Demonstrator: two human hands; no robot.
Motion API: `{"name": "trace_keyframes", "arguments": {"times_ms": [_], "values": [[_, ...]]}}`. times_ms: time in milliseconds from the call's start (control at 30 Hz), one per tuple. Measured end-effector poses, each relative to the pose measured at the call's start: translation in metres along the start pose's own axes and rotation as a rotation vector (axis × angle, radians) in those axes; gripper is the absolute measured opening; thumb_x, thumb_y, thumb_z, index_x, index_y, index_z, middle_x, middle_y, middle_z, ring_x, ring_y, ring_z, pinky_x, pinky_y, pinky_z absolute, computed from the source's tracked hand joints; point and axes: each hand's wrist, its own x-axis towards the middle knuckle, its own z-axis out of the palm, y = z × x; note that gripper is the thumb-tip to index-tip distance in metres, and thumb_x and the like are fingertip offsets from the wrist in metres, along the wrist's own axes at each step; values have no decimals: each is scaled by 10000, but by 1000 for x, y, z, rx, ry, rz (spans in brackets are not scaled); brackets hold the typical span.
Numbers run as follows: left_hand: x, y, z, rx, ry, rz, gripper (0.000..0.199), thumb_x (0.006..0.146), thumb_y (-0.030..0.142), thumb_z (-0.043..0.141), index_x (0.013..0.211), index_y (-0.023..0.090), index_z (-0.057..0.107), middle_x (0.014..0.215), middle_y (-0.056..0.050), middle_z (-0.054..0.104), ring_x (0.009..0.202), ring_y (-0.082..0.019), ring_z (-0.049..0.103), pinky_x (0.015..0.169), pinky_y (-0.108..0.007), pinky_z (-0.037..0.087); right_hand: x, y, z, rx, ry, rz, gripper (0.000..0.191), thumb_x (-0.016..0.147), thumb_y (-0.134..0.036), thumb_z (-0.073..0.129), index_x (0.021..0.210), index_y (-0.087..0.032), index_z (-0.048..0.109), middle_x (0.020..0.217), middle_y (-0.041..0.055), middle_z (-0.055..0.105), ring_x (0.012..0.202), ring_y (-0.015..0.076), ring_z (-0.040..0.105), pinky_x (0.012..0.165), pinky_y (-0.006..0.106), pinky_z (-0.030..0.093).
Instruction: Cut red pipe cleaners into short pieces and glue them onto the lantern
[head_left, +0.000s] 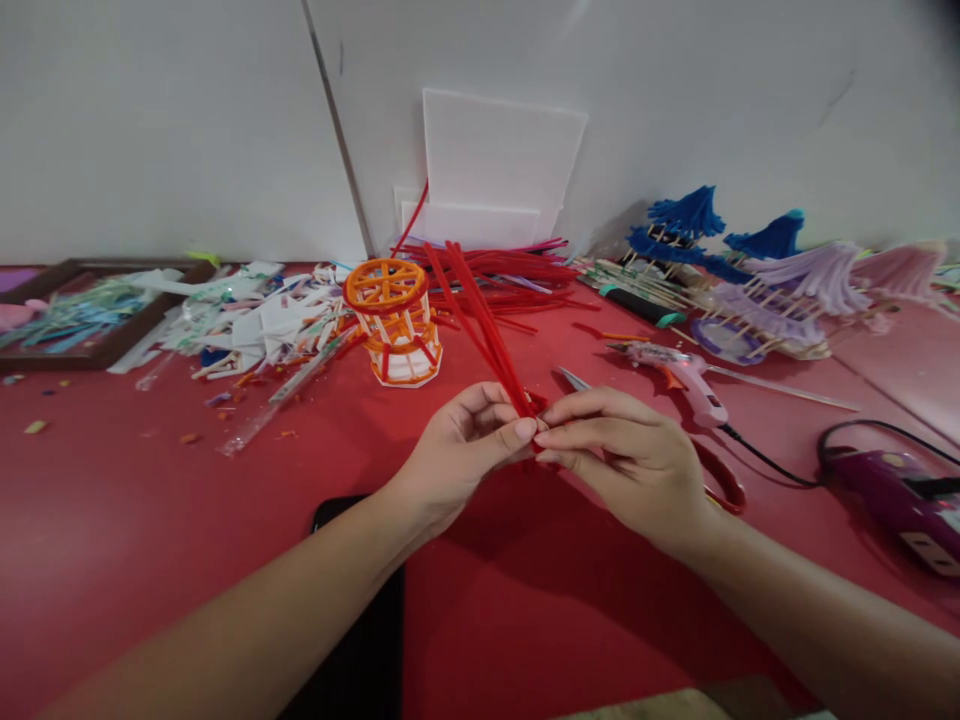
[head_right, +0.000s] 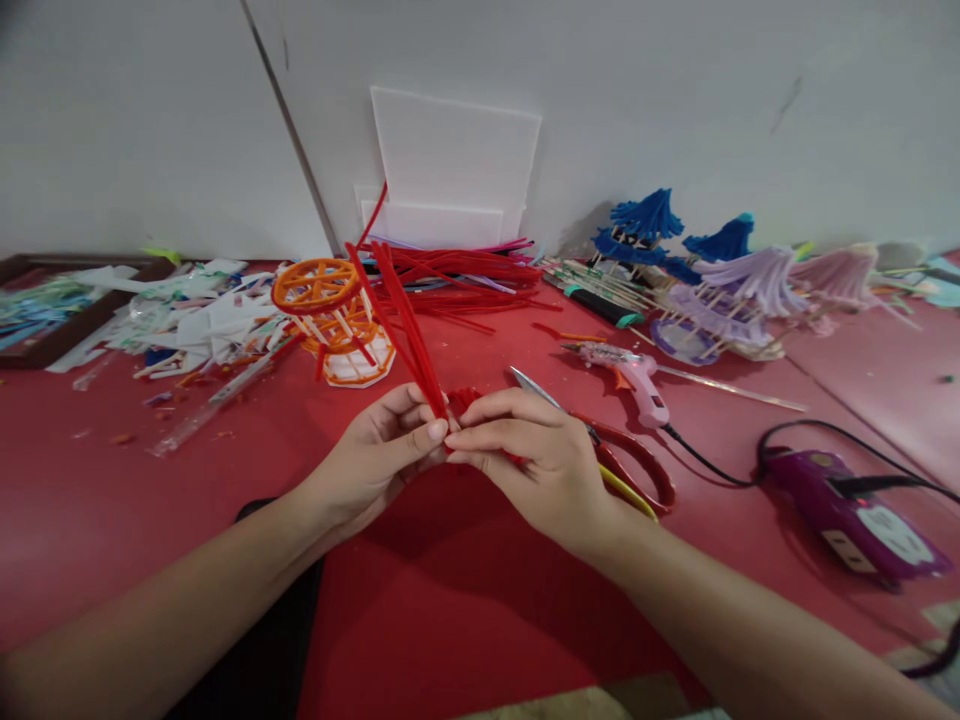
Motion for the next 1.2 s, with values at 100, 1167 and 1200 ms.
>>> {"name": "trace_keyframes", "arguments": {"times_ms": [100, 1167, 1200], "values": [[0, -1, -1, 24, 6, 43, 299, 635, 232, 880, 801, 173, 639, 684, 49, 691, 649, -54, 646, 665, -157, 522, 0, -3, 1, -3, 25, 24, 122, 787, -166, 741, 812, -284, 760, 869, 12, 737, 760, 139, 690, 729, 273, 571], [-3, -8, 2, 346, 75, 344, 182, 695, 145, 810, 763, 176, 644, 781, 28, 741, 770, -83, 706, 715, -154, 546, -1, -10, 17, 344, -113, 664, 205, 779, -300, 648, 622, -182, 591, 480, -29, 594, 417, 72, 542, 434, 174, 442], [-3, -8, 2, 342, 75, 352, 158, 695, 146, 809, 757, 177, 667, 796, 21, 752, 781, -88, 711, 727, -160, 554, -2, -10, 17, 346, -119, 644, 208, 791, -309, 643, 633, -182, 595, 486, -27, 598, 418, 75, 546, 435, 176, 445]]}}
